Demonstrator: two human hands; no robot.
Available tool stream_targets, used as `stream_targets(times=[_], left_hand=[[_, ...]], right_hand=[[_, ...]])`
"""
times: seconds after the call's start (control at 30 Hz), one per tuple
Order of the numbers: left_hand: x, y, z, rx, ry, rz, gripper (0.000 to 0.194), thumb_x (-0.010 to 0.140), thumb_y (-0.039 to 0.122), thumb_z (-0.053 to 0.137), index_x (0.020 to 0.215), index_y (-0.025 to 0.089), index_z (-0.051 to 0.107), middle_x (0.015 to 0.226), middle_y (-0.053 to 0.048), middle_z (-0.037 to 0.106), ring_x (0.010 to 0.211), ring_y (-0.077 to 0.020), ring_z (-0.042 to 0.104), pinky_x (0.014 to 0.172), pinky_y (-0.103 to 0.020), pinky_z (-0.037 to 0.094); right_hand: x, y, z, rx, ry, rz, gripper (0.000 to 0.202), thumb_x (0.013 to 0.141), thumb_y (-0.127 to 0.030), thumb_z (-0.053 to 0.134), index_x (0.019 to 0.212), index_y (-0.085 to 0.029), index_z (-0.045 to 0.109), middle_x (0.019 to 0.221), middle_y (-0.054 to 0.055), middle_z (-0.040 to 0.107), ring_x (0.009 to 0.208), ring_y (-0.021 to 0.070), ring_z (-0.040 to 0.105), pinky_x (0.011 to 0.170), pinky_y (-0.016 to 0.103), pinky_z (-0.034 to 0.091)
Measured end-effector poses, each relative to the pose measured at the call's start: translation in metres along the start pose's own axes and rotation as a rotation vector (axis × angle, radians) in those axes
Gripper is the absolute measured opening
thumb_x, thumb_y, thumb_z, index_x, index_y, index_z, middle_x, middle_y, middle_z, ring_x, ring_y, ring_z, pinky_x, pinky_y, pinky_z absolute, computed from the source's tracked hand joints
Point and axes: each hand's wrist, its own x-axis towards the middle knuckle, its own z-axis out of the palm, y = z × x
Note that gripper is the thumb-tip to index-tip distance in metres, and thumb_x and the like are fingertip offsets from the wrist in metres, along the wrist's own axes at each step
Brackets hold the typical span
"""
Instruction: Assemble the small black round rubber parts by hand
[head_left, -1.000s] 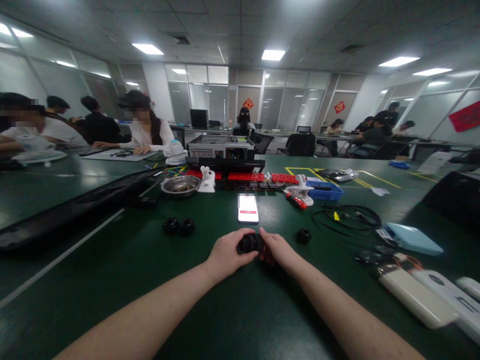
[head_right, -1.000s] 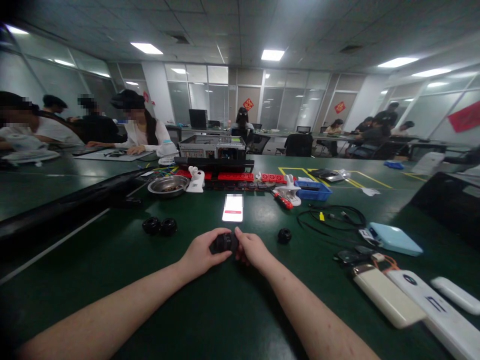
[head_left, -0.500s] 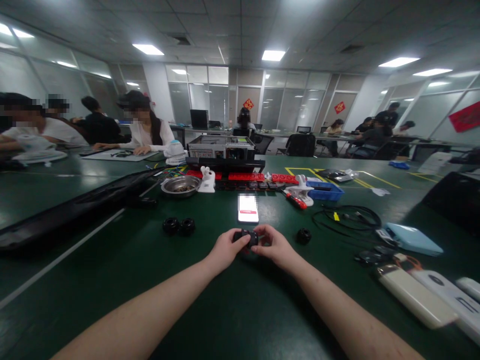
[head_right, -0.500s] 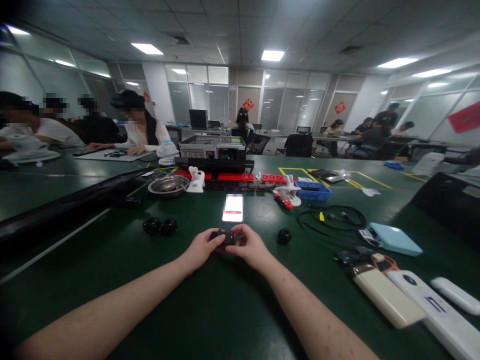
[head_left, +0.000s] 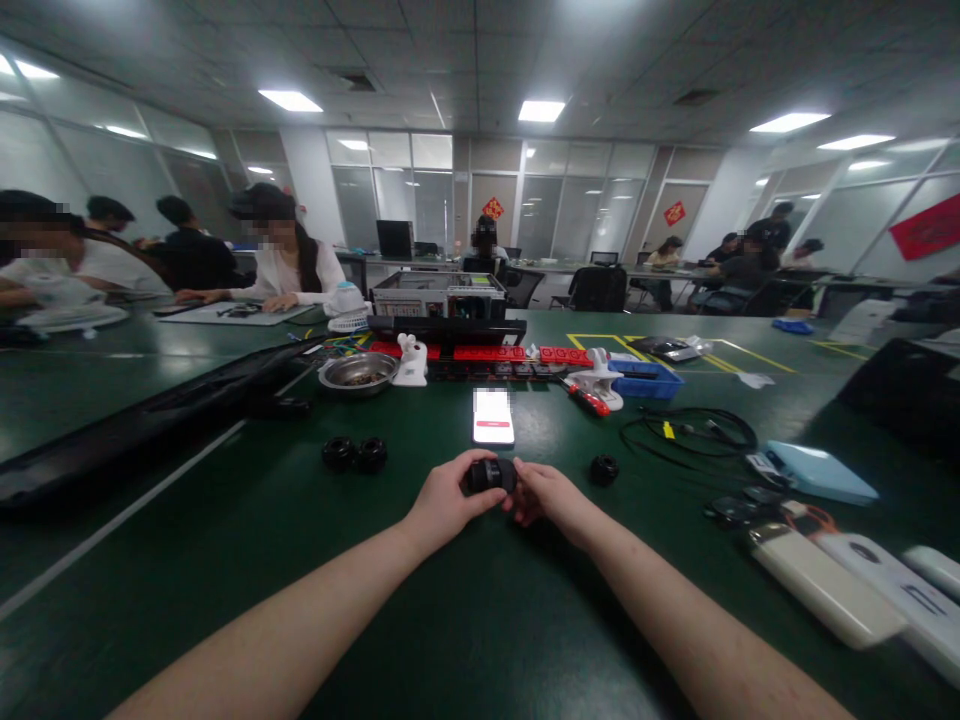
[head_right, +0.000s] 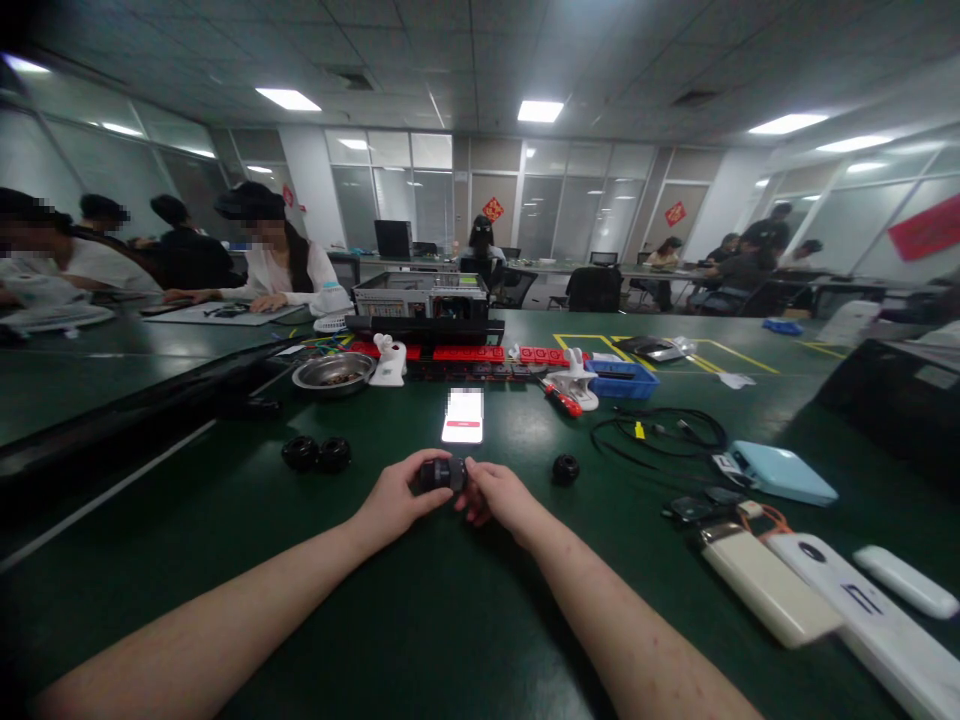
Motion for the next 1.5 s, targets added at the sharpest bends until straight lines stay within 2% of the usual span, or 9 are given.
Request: stream_targets(times=[0.13,0.33,0.5,0.67,0.83,1.03,1.2,1.33,1.5], left_hand=[[0.004,-0.007,0.005,-0.238,-0.087,-0.122,0.042,0.066,0.036,0.063,0.102,0.017,0.052,0.094,-0.007,0.061,0.076,-0.019,0.061,0.068,-0.031,0.047],[0.009,-0.016,0.012,-0.58,-0.128,-0.382,0.039,0.076,0.046,0.047,0.094,0.011,0.049,0.079,-0.01,0.064,0.052,-0.012,0.061,0.045,-0.018,0.04],[0.008,-0.013,0.009,-0.472,-0.027,-0.321,0.034,0.074,0.039,0.052,0.095,0.012,0.051,0.08,-0.007,0.063,0.051,-0.0105,0.058,0.042,-0.017,0.038],[0.003,-0.005,0.005,-0.131,0.049,-0.05,0.039,0.065,0.027,0.063,0.102,0.019,0.054,0.098,-0.005,0.061,0.088,-0.0192,0.058,0.073,-0.031,0.047],[-0.001,-0.001,0.002,0.073,-0.001,0.09,0.043,0.065,0.024,0.064,0.106,0.024,0.053,0.102,-0.004,0.059,0.095,-0.0202,0.054,0.082,-0.034,0.044],[0.004,-0.009,0.007,-0.263,-0.072,-0.161,0.041,0.072,0.039,0.055,0.105,0.016,0.048,0.088,-0.005,0.058,0.054,-0.0121,0.059,0.052,-0.025,0.046],[0.009,-0.013,0.011,-0.419,-0.105,-0.318,0.038,0.077,0.04,0.046,0.099,0.01,0.045,0.072,-0.004,0.058,0.044,-0.0096,0.056,0.039,-0.018,0.035],[0.007,-0.007,0.006,-0.348,-0.018,-0.246,0.035,0.075,0.036,0.051,0.1,0.012,0.047,0.071,-0.001,0.056,0.043,-0.0066,0.05,0.04,-0.018,0.036],[0.0,0.0,0.001,-0.048,0.041,0.027,0.037,0.067,0.025,0.061,0.102,0.019,0.052,0.098,-0.004,0.058,0.086,-0.0177,0.057,0.074,-0.03,0.047]], right_hand=[[0.0,0.0,-0.003,-0.002,0.048,-0.076,0.046,0.067,-0.058,0.052,0.073,-0.013,0.048,0.058,0.0,0.052,0.043,0.0071,0.045,0.041,0.019,0.037],[-0.002,0.0,-0.007,-0.108,0.021,-0.252,0.044,0.068,-0.041,0.061,0.101,-0.015,0.051,0.073,0.001,0.052,0.049,0.0069,0.045,0.04,0.018,0.037],[-0.002,0.001,-0.003,-0.141,0.016,-0.23,0.044,0.072,-0.042,0.058,0.108,-0.018,0.048,0.075,0.001,0.052,0.048,0.0069,0.045,0.038,0.017,0.038],[-0.001,0.0,0.002,-0.069,0.087,0.015,0.045,0.081,-0.056,0.035,0.088,-0.015,0.05,0.062,0.003,0.056,0.038,0.0081,0.044,0.03,0.017,0.034],[0.0,-0.001,0.001,-0.084,0.083,0.024,0.042,0.075,-0.057,0.046,0.071,-0.015,0.047,0.054,0.001,0.054,0.037,0.0073,0.043,0.031,0.016,0.032],[-0.001,-0.001,-0.001,-0.074,0.037,-0.164,0.039,0.065,-0.045,0.061,0.085,-0.014,0.049,0.065,-0.001,0.053,0.049,0.0084,0.047,0.045,0.021,0.039],[-0.01,-0.006,0.001,-0.436,0.146,-0.367,0.036,0.066,-0.028,0.065,0.097,-0.017,0.051,0.084,0.002,0.056,0.067,0.0123,0.05,0.06,0.025,0.041],[-0.011,-0.007,0.003,-0.436,0.161,-0.328,0.038,0.073,-0.038,0.058,0.104,-0.019,0.048,0.083,0.003,0.057,0.063,0.0123,0.052,0.058,0.025,0.042],[-0.001,-0.001,0.0,-0.145,0.147,-0.064,0.044,0.081,-0.055,0.034,0.088,-0.014,0.049,0.063,0.004,0.057,0.043,0.0102,0.05,0.039,0.021,0.039]])
